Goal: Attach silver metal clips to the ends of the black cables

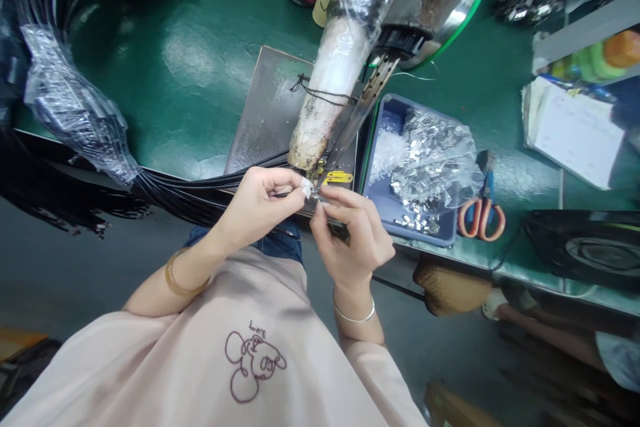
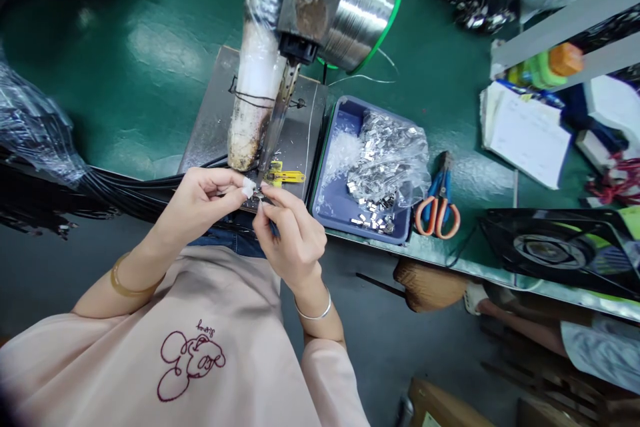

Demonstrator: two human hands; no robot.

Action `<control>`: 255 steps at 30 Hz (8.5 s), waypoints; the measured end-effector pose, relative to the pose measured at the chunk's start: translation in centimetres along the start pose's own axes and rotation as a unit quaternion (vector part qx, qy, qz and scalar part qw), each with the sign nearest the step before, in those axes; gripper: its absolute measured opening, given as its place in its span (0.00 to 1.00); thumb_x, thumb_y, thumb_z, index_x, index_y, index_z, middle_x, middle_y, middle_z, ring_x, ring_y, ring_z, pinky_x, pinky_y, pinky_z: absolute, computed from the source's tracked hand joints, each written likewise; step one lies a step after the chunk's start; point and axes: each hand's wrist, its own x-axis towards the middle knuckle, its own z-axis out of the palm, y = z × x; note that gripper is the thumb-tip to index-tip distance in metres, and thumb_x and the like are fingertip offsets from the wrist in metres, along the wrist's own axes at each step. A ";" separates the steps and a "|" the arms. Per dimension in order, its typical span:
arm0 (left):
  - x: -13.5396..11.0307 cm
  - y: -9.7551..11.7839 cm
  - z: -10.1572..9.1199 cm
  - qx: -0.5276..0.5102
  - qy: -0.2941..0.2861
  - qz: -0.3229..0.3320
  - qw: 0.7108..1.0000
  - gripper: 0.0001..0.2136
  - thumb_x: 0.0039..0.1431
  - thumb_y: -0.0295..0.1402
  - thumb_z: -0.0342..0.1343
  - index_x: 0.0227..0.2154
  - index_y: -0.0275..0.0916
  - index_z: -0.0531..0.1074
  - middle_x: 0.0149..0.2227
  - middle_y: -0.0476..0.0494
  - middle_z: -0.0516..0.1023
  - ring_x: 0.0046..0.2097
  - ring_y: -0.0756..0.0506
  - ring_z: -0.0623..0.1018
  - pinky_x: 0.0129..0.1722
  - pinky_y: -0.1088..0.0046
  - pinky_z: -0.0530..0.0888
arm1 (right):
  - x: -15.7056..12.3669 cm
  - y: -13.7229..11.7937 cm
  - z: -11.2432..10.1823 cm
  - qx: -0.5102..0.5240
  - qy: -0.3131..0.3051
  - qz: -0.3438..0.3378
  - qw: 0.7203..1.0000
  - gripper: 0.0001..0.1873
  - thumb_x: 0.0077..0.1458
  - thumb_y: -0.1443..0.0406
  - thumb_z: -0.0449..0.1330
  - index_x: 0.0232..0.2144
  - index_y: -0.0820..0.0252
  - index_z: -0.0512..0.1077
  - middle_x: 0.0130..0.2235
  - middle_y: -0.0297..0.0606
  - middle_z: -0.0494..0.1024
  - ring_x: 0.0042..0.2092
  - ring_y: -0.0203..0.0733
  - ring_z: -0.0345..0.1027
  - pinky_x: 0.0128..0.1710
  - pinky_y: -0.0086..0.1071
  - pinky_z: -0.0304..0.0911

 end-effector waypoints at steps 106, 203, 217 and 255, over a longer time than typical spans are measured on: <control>-2.4 -0.8 -1.0 0.154 -0.071 0.124 0.978 0.08 0.69 0.31 0.49 0.37 0.36 0.72 0.21 0.58 0.59 0.23 0.54 0.57 0.22 0.77 0.55 | -1.6 -0.8 -1.3 0.111 0.061 0.184 0.975 0.06 0.64 0.70 0.63 0.43 0.54 0.73 0.33 0.29 0.83 0.28 0.34 0.79 0.27 0.26 0.74; -2.0 -0.2 -2.1 0.047 -0.246 0.015 0.968 0.08 0.58 0.29 0.61 0.26 0.32 0.82 0.23 0.45 0.79 0.23 0.54 0.66 0.19 0.80 0.59 | 2.9 8.7 -7.8 -0.011 -0.345 0.232 0.909 0.09 0.53 0.60 0.62 0.24 0.57 0.75 0.24 0.31 0.77 0.20 0.32 0.56 0.22 0.29 0.52; -1.5 -0.8 -1.5 0.009 -0.178 -0.016 0.984 0.08 0.52 0.31 0.62 0.21 0.33 0.77 0.18 0.51 0.69 0.22 0.55 0.63 0.21 0.79 0.60 | 3.0 8.4 -8.9 -0.052 -0.322 0.250 0.912 0.08 0.54 0.59 0.63 0.27 0.56 0.77 0.30 0.38 0.82 0.25 0.37 0.61 0.26 0.31 0.54; -2.3 -1.4 0.4 0.191 0.013 0.203 0.960 0.08 0.56 0.22 0.58 0.25 0.38 0.67 0.21 0.57 0.64 0.22 0.57 0.59 0.19 0.84 0.58 | -0.4 -0.5 -1.5 0.154 -0.095 0.242 0.953 0.16 0.68 0.62 0.57 0.26 0.57 0.72 0.26 0.29 0.74 0.27 0.33 0.65 0.28 0.28 0.60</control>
